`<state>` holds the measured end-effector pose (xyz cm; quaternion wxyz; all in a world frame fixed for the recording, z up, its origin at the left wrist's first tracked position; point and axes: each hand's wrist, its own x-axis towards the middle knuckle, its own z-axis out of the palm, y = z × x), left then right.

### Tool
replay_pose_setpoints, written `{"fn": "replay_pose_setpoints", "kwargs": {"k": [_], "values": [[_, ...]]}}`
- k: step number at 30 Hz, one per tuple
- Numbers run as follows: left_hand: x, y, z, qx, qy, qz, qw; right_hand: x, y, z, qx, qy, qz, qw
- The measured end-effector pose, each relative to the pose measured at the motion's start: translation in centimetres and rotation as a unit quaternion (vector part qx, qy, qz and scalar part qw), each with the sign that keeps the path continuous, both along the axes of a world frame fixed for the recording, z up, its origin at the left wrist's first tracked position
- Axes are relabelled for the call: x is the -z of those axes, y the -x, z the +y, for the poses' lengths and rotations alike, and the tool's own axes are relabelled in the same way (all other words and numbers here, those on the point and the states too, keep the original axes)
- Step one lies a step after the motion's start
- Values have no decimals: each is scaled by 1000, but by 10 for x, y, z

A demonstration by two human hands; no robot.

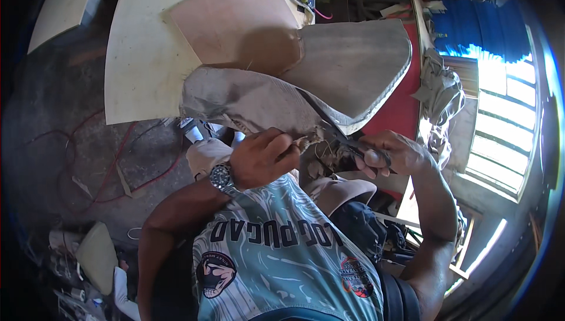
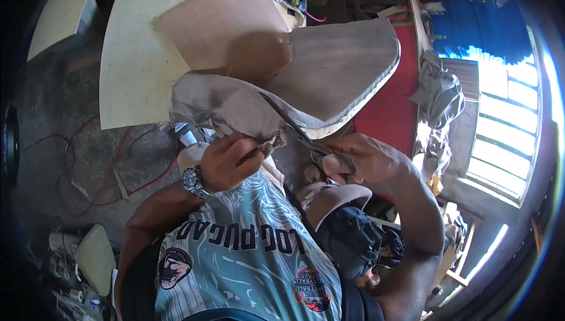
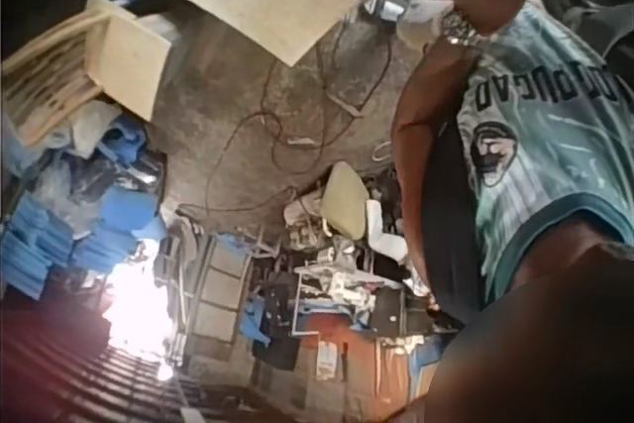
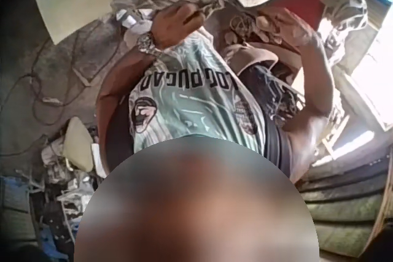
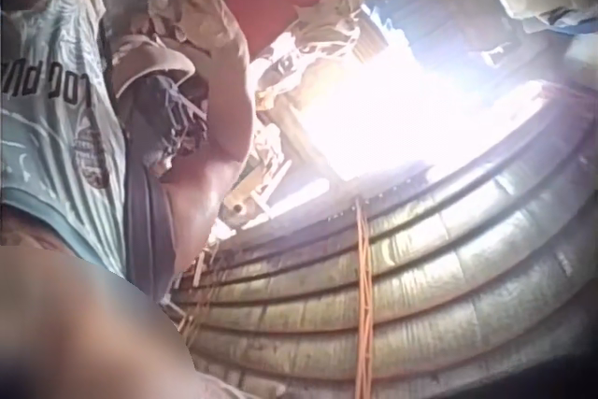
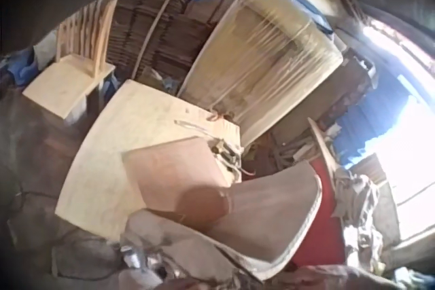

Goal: Cutting away old fabric and stapling new material onto a wooden furniture component.

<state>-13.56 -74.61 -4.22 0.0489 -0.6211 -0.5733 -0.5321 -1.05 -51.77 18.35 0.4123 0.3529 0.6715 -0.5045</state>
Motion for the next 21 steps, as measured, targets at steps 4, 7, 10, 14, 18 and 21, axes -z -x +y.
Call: {"fn": "replay_pose_setpoints", "kwargs": {"k": [4,7,10,14,18,21], "values": [[-2,0,2,23,68,-105,992,-12,16,-21,-6,-88,-32,996],[1,2,7,6,138,-208,968,-24,30,-34,-51,-160,-65,984],[7,4,15,9,286,-209,935,-30,41,-36,-49,-177,-135,974],[10,7,15,6,270,-149,951,-27,54,-39,-111,-165,-194,961],[12,-3,28,4,272,-153,950,-17,55,-37,-155,-179,-195,952],[21,-14,48,-17,277,-163,947,-11,47,-33,-228,-205,-156,939]]}}
